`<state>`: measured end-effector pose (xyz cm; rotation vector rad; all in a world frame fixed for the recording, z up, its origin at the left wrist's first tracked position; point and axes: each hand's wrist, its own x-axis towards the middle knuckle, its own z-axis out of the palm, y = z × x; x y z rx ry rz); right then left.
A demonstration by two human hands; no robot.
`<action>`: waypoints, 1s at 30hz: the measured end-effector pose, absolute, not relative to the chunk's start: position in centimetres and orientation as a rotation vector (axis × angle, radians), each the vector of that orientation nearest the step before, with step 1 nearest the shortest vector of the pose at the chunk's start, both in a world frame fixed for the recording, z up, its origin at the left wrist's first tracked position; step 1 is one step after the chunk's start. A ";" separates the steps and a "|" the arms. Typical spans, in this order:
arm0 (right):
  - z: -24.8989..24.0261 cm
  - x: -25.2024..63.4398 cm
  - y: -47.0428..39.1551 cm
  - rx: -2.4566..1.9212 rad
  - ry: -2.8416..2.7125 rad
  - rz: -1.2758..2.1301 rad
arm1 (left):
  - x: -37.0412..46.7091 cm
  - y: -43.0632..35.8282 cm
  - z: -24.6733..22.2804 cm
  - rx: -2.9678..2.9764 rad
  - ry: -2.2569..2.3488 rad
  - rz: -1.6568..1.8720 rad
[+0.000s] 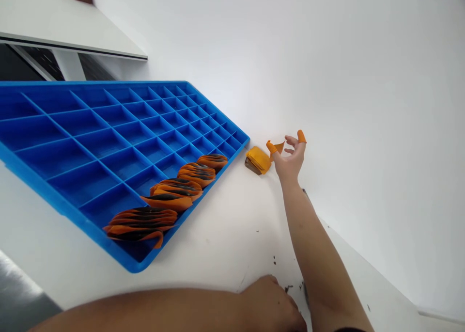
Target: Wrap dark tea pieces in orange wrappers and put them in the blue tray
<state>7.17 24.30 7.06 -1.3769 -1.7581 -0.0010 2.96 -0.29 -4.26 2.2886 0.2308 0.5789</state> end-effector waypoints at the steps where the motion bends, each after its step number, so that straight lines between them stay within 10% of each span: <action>1: 7.0 7.1 24.3 -1.386 -1.740 0.012 | 3.1 -0.3 -4.4 2.294 0.222 0.576; 17: 11.9 7.4 18.2 -1.226 -1.956 -0.340 | 1.1 -0.9 -2.2 2.063 0.414 0.794; 30: 12.8 14.3 -2.4 -1.035 -1.849 0.127 | 0.1 1.1 -0.7 1.630 0.776 0.967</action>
